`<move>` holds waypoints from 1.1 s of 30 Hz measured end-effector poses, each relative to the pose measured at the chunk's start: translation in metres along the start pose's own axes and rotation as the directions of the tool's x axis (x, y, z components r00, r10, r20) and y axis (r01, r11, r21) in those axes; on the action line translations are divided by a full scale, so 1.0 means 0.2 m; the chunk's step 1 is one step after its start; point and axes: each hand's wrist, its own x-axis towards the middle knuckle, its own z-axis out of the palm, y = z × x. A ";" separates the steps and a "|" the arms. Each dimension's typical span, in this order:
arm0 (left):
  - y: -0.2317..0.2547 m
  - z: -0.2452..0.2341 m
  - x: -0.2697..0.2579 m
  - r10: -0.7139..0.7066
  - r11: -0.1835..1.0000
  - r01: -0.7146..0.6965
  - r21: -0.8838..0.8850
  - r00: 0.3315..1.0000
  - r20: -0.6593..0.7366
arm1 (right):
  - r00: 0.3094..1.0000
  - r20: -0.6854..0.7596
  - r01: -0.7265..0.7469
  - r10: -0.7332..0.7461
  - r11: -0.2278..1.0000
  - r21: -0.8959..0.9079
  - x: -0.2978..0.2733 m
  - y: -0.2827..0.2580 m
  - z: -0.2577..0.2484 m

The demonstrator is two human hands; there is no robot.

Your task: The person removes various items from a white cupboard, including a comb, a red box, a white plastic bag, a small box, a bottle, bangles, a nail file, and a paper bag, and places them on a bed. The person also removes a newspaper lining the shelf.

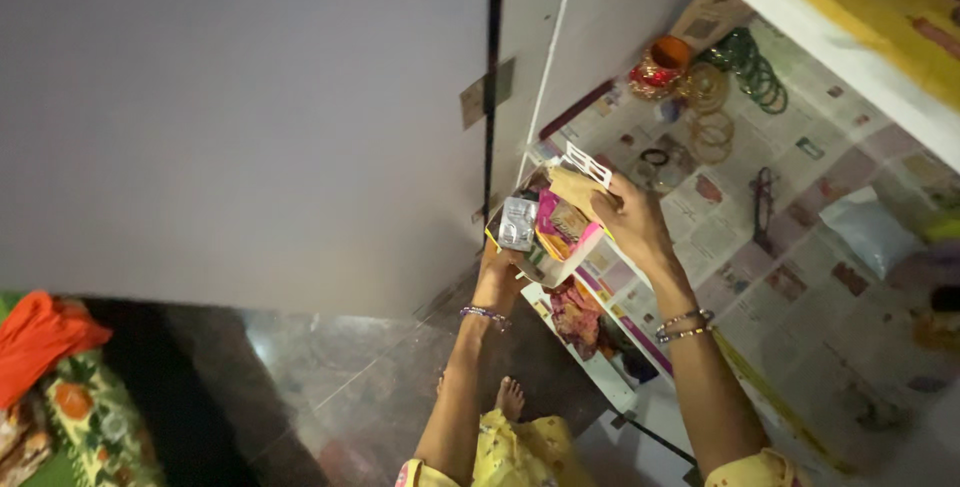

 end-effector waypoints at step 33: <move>0.59 -0.88 -1.82 0.300 0.929 -0.347 -0.130 0.910 -0.285 | 0.646 0.670 0.412 -0.366 0.906 0.098 -0.91 -1.52 1.11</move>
